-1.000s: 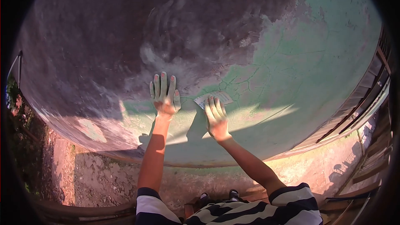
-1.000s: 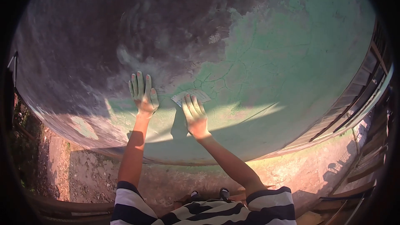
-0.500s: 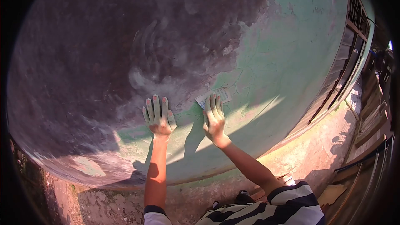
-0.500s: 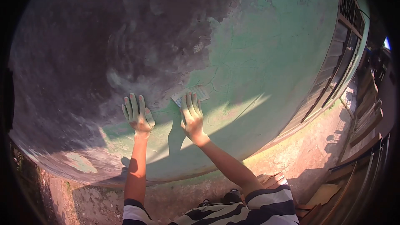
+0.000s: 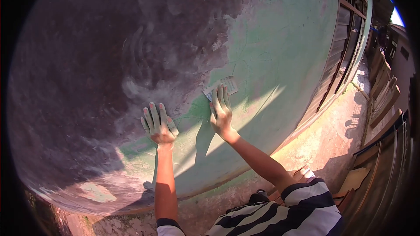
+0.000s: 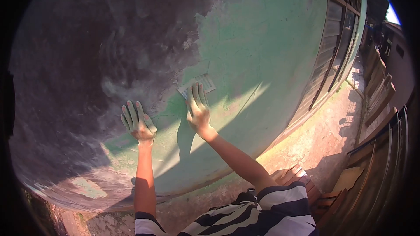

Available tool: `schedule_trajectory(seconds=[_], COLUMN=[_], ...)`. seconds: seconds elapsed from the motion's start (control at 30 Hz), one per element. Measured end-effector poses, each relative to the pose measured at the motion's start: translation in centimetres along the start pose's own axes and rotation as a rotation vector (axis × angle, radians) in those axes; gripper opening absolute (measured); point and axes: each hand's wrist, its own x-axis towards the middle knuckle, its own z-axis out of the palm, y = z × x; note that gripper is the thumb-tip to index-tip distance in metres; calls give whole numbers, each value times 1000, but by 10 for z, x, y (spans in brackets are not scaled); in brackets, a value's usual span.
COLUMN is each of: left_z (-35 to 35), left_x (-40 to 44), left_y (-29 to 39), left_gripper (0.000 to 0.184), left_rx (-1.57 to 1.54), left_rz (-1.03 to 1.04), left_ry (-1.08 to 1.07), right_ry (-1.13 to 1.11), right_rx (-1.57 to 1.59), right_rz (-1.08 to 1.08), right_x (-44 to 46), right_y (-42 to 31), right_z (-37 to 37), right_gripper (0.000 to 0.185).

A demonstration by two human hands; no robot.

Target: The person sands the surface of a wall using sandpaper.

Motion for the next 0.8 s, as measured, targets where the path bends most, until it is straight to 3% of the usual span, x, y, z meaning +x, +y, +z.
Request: schedule_trajectory(seconds=[0.03,0.1,0.23,0.37,0.43,0.57,0.67,0.73,0.8], left_z=[-1,-2,-2,-1,-1,1,-2,-2,-2], left_x=[1,0,-4,-2,-3,-1,-2,-2,-2], left_y=[0,-2,-7,-5,-4,-2,-3,-4,-4], left_gripper=[46,47,47,47,48,48,48,48,48], left_rx=[-14,-2,-27,-5,-9,-17,-13,-5,11], left_rz=[5,10,32,23,38,37,26,45,53], left_ry=[-5,-21,-22,-17,-35,-10,-15,-15,-11], right_ry=[-86,-296,-261,36,92,124,-4,-61,-44], right_rx=[10,-77,-84,-105,-80,-71,-54,-69,-75], right_rz=[-7,-219,-402,-90,-29,118,67,-97,-121], right_x=[-33,-72,-37,50,50,-57,-114,-95,-32], right_y=[-5,-2,28,33,41,57,77,102,116], right_z=[6,4,-12,-32,-31,-9,-22,-30,-47], right_gripper=[51,51,44,52,55,55,55,56,58])
